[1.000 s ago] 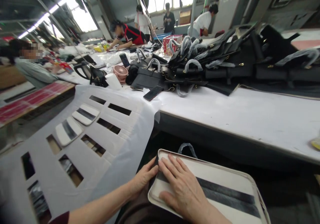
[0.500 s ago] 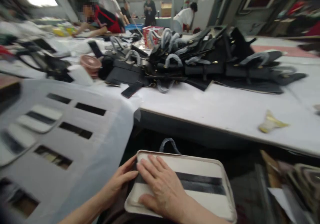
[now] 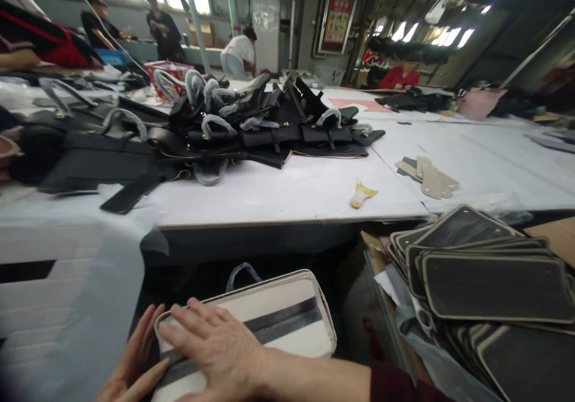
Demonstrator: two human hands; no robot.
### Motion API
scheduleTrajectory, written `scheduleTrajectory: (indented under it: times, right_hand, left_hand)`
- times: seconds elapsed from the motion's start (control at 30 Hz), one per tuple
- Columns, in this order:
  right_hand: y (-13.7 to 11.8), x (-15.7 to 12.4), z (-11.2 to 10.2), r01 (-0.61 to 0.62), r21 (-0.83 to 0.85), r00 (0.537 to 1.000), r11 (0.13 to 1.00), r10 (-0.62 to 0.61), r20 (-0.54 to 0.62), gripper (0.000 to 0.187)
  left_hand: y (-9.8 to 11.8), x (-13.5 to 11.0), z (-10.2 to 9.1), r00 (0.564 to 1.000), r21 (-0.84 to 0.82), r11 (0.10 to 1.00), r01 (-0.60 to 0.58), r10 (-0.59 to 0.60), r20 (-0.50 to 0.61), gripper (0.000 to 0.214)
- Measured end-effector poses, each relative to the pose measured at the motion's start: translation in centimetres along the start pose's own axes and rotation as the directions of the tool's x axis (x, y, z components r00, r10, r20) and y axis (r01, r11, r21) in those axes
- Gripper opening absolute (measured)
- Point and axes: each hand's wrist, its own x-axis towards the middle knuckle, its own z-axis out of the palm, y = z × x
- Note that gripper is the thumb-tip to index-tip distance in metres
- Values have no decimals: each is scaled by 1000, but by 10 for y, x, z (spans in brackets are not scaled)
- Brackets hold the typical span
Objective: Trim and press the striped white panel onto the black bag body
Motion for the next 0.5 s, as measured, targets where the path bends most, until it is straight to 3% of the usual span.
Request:
scheduleTrajectory:
  times: [0.07,0.1,0.13,0.2,0.27,0.33,0.4,0.5]
  right_hand:
    - [7,-3,4,34,118,995,992,-23,-93,97]
    - [12,-4,6,48,175,989,983,-22,-144,97]
    - [17,-4,7,51,231,981,972,-5,-194,96]
    - [26,-3,8,46,373,954,927,70,-292,89]
    - [33,1,8,74,613,902,786,209,-377,83]
    - [33,5,4,145,811,843,567,358,-401,75]
    - [25,4,-6,200,893,808,404,448,-384,63]
    - [9,-15,-35,241,913,801,329,464,-379,43]
  left_hand:
    - [3,6,-9,976,254,943,-214,196,92,82]
    - [7,9,-12,938,387,854,-347,306,165,81]
    - [12,11,-13,877,497,723,-480,408,252,79]
    - [26,14,-8,716,595,418,-687,532,453,78]
    - [43,14,3,564,540,210,-815,500,657,83]
    - [61,12,18,474,445,170,-879,391,789,84]
    - [78,8,34,476,432,208,-878,280,833,79]
    - [96,5,59,559,536,172,-826,142,817,50]
